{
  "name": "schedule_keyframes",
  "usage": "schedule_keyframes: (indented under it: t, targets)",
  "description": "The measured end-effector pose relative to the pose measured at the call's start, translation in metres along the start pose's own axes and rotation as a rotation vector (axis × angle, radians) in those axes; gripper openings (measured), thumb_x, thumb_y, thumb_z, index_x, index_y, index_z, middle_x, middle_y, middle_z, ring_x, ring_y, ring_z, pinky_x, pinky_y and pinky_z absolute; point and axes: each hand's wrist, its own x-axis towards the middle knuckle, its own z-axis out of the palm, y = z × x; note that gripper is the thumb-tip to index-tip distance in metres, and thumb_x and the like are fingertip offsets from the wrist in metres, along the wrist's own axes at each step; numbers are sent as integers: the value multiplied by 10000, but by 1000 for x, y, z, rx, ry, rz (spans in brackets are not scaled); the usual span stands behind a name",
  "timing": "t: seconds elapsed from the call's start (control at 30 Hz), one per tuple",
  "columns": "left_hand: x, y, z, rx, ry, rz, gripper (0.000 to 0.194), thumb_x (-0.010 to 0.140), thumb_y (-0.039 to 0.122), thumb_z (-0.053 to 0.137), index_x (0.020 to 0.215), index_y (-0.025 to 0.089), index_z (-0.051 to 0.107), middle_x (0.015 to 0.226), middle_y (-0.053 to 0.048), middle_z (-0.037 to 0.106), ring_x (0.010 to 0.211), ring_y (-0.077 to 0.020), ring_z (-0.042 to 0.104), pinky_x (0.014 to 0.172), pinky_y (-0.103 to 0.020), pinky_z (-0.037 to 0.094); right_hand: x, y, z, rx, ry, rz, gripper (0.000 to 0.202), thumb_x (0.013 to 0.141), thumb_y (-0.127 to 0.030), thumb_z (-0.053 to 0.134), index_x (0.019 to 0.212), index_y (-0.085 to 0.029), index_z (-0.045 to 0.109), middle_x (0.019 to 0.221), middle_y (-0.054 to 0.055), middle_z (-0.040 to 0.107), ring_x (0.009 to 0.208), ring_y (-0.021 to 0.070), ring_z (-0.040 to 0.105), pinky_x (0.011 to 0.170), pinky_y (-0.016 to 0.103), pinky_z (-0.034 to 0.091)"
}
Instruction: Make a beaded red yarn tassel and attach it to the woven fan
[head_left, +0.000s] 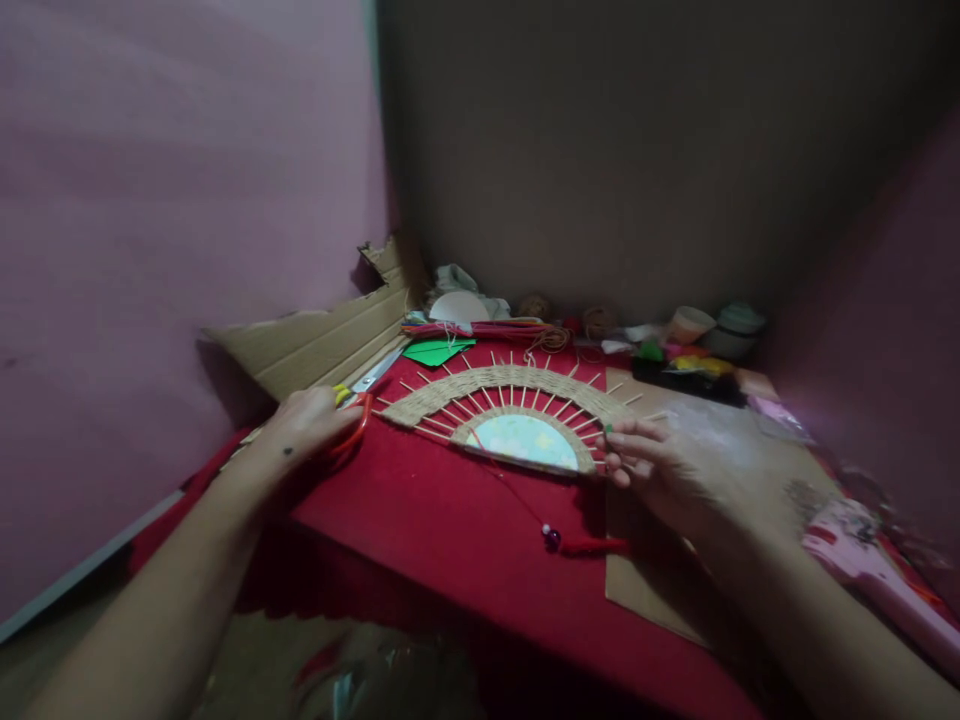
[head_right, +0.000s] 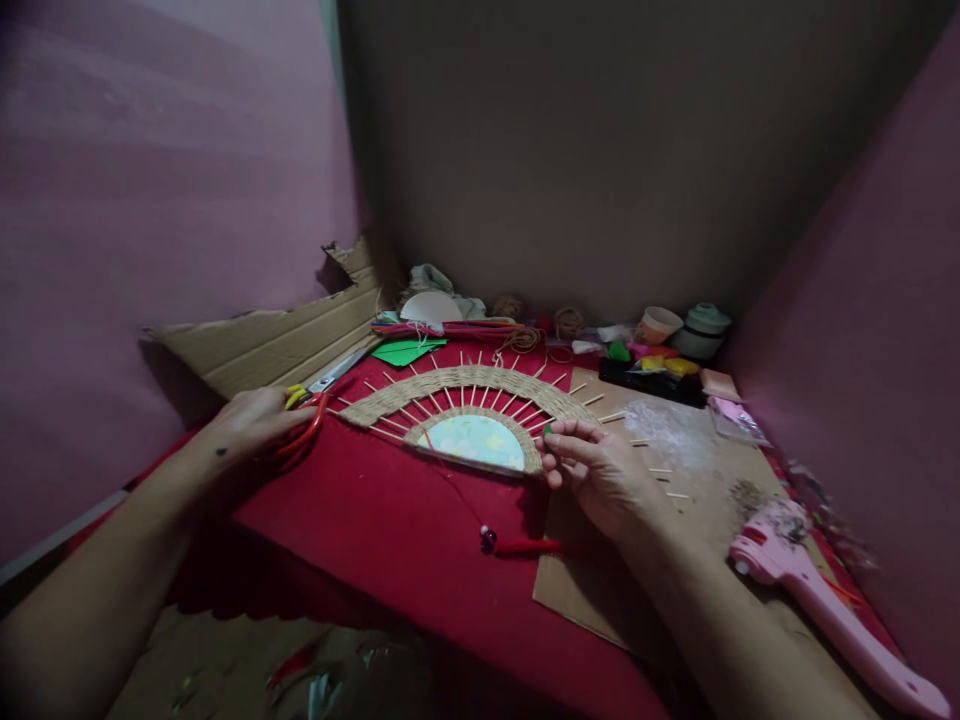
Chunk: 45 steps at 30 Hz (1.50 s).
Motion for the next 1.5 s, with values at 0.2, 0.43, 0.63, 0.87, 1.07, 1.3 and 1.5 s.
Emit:
schedule_keyframes:
  t: [0.2,0.43,0.63,0.87,1.07,1.3,1.5]
  targets:
    - [45,33,-17,10,41,162,358,892,464,528,1026,152,640,999,-105,679,926,-251,652,750,-336,501,1,4,-3,-4,-37,-7,301,576,-234,857,740,-187,608,661,15,644,508,111,558,429,223,385]
    - [112,68,-20,-16,13,247,339,915,366,576,1182,157,581,1181,-91,607,1026,-226,613,862,-427,532,3,5,-4,12,-24,-3,326,578,-243,862,747,-192,589,603,-2,619,495,114,563,426,209,383]
    - [140,76,-15,5,-5,259,345,909,354,588,1197,163,575,1203,-93,598,1049,-231,607,872,-432,529,2,3,1,-15,-2,-25,362,514,-207,865,781,-185,621,658,18,638,541,127,590,443,227,430]
    - [121,86,-24,-34,50,182,327,869,329,634,1134,136,617,1171,-115,617,1070,-271,603,879,-441,515,1,7,1,-63,-24,-54,445,566,-216,845,950,-168,624,696,27,655,538,126,599,443,226,450]
    - [45,137,-46,-315,34,474,288,852,307,568,1063,159,697,1059,-113,695,1019,-270,625,830,-333,489,-6,5,12,-54,-19,-92,438,579,-176,815,948,-176,580,633,-19,613,511,122,583,436,230,451]
    - [-54,211,-18,-1194,-703,811,284,745,370,695,903,136,661,752,-39,662,595,-115,565,478,-212,391,-9,6,13,-43,-44,-167,450,591,-180,806,965,-182,556,626,-39,620,514,126,602,466,241,492]
    - [-62,220,-9,-1342,-509,685,206,714,319,723,750,123,668,608,-1,612,535,-76,513,511,-194,371,-5,9,11,-39,-61,-208,431,563,-241,830,899,-188,567,606,-41,631,487,123,590,440,245,496]
